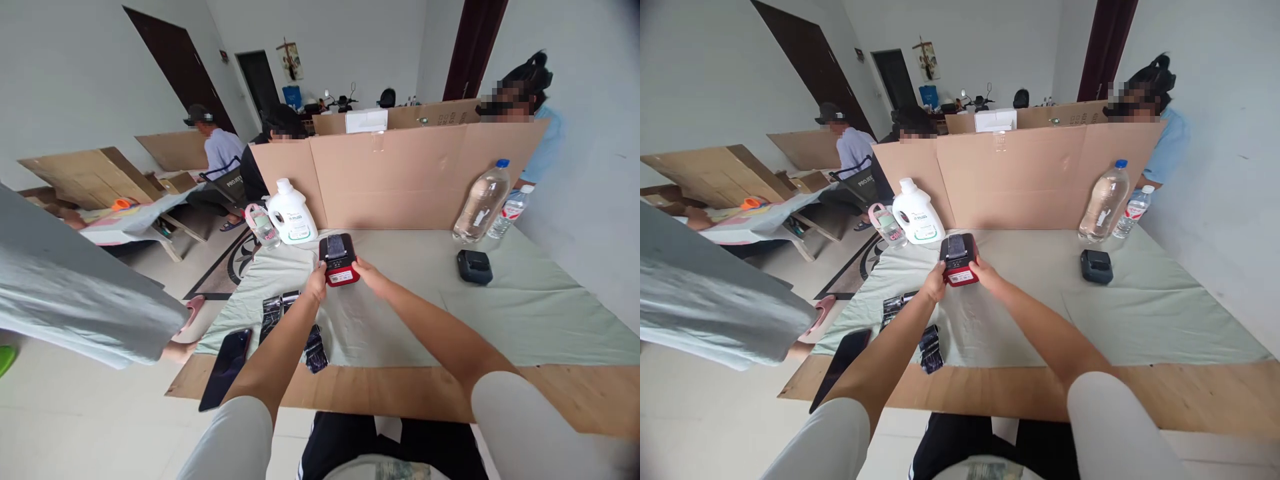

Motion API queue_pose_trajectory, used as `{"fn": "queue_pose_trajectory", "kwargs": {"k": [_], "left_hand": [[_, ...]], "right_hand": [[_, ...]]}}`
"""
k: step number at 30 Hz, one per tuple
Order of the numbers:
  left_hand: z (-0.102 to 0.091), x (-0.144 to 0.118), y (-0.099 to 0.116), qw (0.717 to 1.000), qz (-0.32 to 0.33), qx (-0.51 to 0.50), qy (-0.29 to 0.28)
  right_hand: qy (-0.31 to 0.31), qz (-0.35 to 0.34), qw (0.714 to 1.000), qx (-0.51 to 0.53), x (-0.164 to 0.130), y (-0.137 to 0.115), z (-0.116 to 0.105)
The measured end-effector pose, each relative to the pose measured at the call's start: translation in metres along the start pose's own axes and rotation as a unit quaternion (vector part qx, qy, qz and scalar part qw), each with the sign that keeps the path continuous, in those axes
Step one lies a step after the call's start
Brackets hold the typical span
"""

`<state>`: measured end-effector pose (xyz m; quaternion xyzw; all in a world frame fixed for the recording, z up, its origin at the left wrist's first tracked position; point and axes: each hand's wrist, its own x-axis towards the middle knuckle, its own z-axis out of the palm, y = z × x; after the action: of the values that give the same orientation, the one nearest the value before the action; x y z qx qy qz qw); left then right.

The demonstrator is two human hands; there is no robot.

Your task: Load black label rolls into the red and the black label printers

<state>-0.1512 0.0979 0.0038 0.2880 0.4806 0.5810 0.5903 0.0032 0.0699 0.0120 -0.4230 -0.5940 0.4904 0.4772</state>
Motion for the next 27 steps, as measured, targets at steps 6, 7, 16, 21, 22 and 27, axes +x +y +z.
{"fn": "queue_pose_trajectory", "kwargs": {"k": [6,7,16,21,22,27], "left_hand": [[0.047,-0.081,-0.034,0.991,0.013,0.014,-0.129],[0.052,-0.094,-0.042,0.990,0.008,0.019,-0.140],[0.051,-0.163,-0.097,0.978,-0.061,0.092,-0.179],[0.046,-0.164,-0.112,0.975,-0.063,0.120,-0.176],[0.045,-0.164,-0.113,0.974,-0.055,0.121,-0.182],[0.043,-0.165,-0.115,0.975,-0.037,0.109,-0.191]], "right_hand": [[0.002,0.009,1.000,0.022,-0.105,-0.034,-0.074],[0.016,0.019,1.000,0.016,-0.125,-0.035,-0.080],[0.114,0.080,0.990,0.024,-0.226,-0.008,-0.087],[0.120,0.059,0.991,-0.028,-0.228,0.011,-0.086],[0.137,0.052,0.987,-0.067,-0.224,0.014,-0.088],[0.201,0.038,0.931,-0.304,-0.181,0.015,-0.098]]}}
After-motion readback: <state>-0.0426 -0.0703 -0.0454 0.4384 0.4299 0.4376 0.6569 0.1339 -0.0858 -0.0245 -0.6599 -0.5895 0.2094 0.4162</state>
